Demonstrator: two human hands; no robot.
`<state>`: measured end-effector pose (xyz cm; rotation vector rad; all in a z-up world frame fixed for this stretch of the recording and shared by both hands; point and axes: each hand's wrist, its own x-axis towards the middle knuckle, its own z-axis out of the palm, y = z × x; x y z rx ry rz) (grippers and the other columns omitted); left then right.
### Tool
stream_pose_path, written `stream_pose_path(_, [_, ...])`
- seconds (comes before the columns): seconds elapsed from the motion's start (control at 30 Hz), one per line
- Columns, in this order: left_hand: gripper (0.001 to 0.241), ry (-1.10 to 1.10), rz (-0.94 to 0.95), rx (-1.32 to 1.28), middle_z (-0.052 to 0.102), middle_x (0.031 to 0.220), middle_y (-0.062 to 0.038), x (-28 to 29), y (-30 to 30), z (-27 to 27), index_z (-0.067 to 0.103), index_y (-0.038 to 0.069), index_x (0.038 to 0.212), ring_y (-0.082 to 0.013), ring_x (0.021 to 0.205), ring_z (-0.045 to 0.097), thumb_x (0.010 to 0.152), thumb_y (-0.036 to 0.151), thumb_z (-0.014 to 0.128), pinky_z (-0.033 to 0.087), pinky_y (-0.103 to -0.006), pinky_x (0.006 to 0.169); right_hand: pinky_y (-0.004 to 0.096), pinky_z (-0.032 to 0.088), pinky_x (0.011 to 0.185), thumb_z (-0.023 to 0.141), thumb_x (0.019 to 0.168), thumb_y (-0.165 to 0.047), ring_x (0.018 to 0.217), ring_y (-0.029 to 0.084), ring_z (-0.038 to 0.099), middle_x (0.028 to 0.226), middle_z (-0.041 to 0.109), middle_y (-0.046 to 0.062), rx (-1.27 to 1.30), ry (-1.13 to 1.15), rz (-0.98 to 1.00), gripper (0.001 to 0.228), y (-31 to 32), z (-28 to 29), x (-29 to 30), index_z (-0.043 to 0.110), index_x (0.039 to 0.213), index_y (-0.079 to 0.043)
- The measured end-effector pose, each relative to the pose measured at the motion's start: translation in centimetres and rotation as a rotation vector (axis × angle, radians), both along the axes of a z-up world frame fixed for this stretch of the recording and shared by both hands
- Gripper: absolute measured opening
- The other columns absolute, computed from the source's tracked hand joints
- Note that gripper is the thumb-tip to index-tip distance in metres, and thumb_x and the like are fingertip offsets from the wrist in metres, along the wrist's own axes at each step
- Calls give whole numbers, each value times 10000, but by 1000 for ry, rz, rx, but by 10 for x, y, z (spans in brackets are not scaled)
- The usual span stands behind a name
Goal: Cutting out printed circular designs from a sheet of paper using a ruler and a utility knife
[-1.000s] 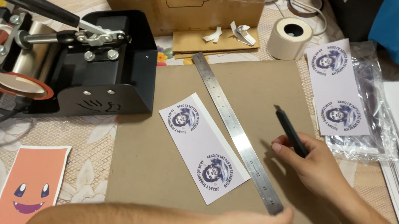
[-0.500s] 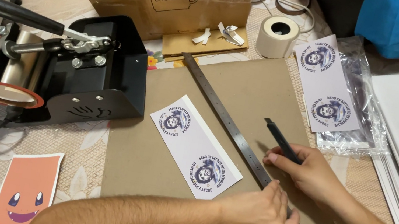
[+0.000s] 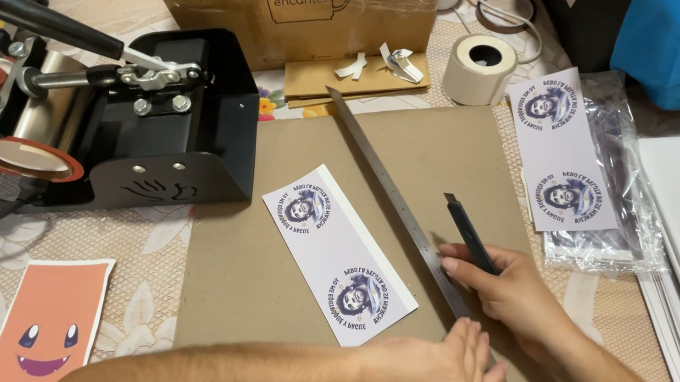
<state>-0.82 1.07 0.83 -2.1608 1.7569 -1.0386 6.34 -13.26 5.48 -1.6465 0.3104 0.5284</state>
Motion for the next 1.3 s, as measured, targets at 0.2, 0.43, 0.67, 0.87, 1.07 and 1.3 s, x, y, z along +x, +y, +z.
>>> stream_pose_path(0.2, [399,72,-29,-74,736,1104,-281,-6,27,39,696,-18,1243,-387,973,768,954,106,449,641,-473,915,253,125,400,763,860,-154,432,88,206,538,336,-48,147,119,-3,207,-4,-24,-1,728,1054,-88])
stream_pose_path(0.43, [717,506,619,-257,488,1340,-281,12,127,17,482,-71,1326,-416,1252,446,968,550,506,355,-525,1079,291,507,870,743,820,-145,951,177,688,1082,778,87,-20,28,-9,362,4,-2,-13,769,1170,-55])
stream_pose_path(0.67, [1054,1121,956,-271,229,1587,-345,28,141,46,315,-73,1514,-485,1499,162,883,733,565,105,-595,1199,215,456,467,858,765,-96,538,124,574,654,736,106,26,-215,24,373,18,-24,-27,807,1121,1])
stream_pose_path(0.87, [681,887,809,-676,359,1474,-348,40,141,-7,429,-42,1236,-516,1449,257,846,439,712,182,-586,1197,217,492,854,765,829,-171,926,70,675,1023,834,3,-154,-125,107,303,24,-22,-39,848,1111,-97])
stream_pose_path(1.07, [1152,969,873,-688,122,1601,-353,53,117,4,211,-94,1482,-477,1515,73,772,625,765,112,-514,1226,192,511,893,741,837,-200,976,35,722,1046,861,-33,-267,-213,148,277,32,-25,-42,831,1095,-149])
stream_pose_path(1.3, [1300,947,914,-516,42,1637,-301,64,115,-8,111,-76,1543,-424,1531,15,731,654,815,56,-495,1242,229,437,642,690,879,-268,621,94,551,704,755,-99,-484,-286,303,220,34,-12,-45,828,1050,-282])
